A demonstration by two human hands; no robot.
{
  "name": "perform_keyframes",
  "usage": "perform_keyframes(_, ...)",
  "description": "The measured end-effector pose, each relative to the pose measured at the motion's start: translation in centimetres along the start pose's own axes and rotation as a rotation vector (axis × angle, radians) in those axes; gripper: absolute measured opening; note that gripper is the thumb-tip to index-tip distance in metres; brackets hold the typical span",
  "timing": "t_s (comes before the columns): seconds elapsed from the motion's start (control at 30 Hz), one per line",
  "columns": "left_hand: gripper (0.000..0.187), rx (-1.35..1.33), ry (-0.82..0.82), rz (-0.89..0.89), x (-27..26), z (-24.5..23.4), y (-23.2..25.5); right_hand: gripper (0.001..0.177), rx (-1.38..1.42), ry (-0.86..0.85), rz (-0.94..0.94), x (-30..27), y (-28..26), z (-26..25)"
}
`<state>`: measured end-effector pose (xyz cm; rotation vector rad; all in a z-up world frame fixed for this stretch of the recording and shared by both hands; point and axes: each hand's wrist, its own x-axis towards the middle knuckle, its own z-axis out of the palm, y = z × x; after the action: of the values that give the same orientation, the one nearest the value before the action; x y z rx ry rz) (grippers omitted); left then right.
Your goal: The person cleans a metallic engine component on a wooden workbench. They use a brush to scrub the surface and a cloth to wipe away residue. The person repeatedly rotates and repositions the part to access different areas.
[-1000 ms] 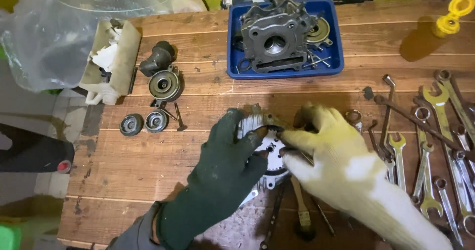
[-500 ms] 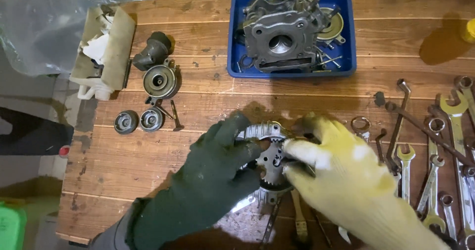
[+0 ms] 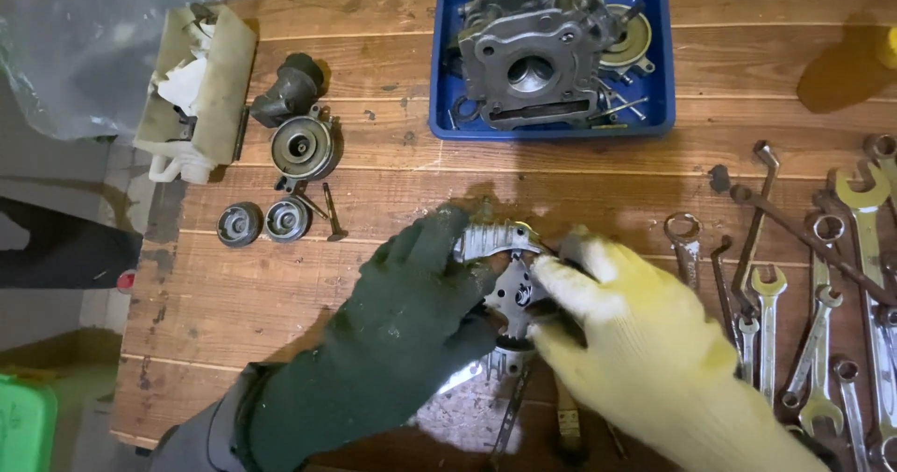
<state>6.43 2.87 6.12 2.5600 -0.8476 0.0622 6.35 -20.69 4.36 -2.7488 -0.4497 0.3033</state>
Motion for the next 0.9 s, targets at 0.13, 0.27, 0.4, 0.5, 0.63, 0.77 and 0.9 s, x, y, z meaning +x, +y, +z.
perform_keyframes(0.13,0.059,0.008,-0.062,-0.043,-0.6,0.9,-0.5,0.063,0.043,-0.134,0.140,0.4,-1.2,-1.7)
perform_keyframes(0.27,0.060,0.024,-0.010,-0.033,-0.9,1.4,-0.5,0.061,0.065,-0.241,0.255,0.7,-1.6,-2.3)
perform_keyframes(0.4,0.065,0.082,0.003,-0.013,-0.1,0.8,0.2,0.060,0.080,-0.343,0.339,0.9,-2.1,-2.9)
perform_keyframes(0.5,0.073,0.146,-0.017,0.003,-0.7,1.9,-0.5,0.056,0.095,-0.246,0.345,0.6,-2.1,-2.5)
perform_keyframes(0.63,0.063,0.182,-0.019,-0.001,0.1,1.0,0.1,0.063,0.106,-0.328,0.251,1.4,-3.0,-5.1)
perform_keyframes(0.77,0.068,0.142,-0.266,-0.100,0.8,0.6,0.1,0.073,0.008,-0.695,0.579,2.3,-5.4,-8.5)
perform_keyframes(0.9,0.048,0.058,-0.189,-0.091,1.7,-0.1,0.8,0.074,-0.116,-0.733,0.517,2.4,-6.2,-8.3)
